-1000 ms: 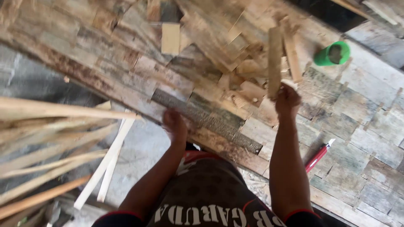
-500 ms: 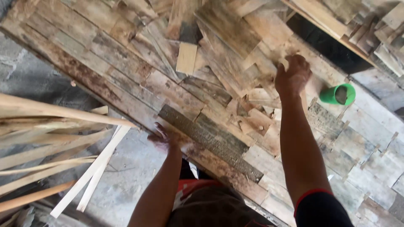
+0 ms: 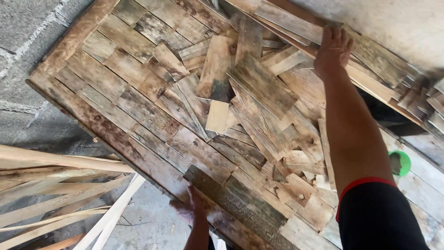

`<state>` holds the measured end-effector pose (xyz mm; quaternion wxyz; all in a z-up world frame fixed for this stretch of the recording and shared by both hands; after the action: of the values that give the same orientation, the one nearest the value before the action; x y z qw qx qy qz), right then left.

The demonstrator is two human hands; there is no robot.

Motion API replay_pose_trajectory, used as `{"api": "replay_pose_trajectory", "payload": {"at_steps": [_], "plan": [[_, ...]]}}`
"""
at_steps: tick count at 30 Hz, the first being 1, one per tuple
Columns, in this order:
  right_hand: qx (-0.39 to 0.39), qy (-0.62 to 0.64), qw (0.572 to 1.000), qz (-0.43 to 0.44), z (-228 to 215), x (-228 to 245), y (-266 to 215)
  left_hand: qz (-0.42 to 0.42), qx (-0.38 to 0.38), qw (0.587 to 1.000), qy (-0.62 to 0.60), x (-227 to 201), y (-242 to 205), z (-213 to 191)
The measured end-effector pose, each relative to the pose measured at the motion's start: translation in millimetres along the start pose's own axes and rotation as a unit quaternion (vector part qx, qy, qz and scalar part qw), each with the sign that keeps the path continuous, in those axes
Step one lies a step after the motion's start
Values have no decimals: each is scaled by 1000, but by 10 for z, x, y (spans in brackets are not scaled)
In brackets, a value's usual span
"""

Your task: Cutting small wood pieces with a utility knife and fitting them together on a surface.

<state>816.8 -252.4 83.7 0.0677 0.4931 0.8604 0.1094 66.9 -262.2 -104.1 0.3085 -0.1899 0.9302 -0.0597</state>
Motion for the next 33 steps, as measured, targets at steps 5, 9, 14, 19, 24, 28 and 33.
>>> {"api": "replay_pose_trajectory", "payload": {"at_steps": [5,9,14,19,24,28,33], "plan": [[104,73,991,49,-16,21,85,-48,25,998,-16,-197,-65,-131],[121,64,989,62,-103,-24,106,-27,11,999,-27,-2,-3,18],[-26,142,989,-42,-479,-10,-20,-27,4,999,-17,190,59,135],[-204,245,943,-94,-782,-99,-385,-30,22,999,-16,71,46,61],[-80,560,806,174,-846,-302,-1211,-47,36,997,-55,-160,-9,-81],[-6,676,698,235,-731,-293,-2097,-144,38,958,-245,-301,-93,-59],[76,660,685,298,-800,-77,-3639,-142,40,977,-154,7,-253,-773]]}}
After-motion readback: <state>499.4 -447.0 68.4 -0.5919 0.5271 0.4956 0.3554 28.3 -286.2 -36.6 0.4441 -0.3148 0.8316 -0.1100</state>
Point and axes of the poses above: each hand's wrist, its own y-axis towards the middle knuckle, its own z-axis out of the palm, x = y × z, the point moved 7 cm from there along y, towards the middle knuckle, and after that the axes turned 13 degrees about z, right-handed, at the moved point
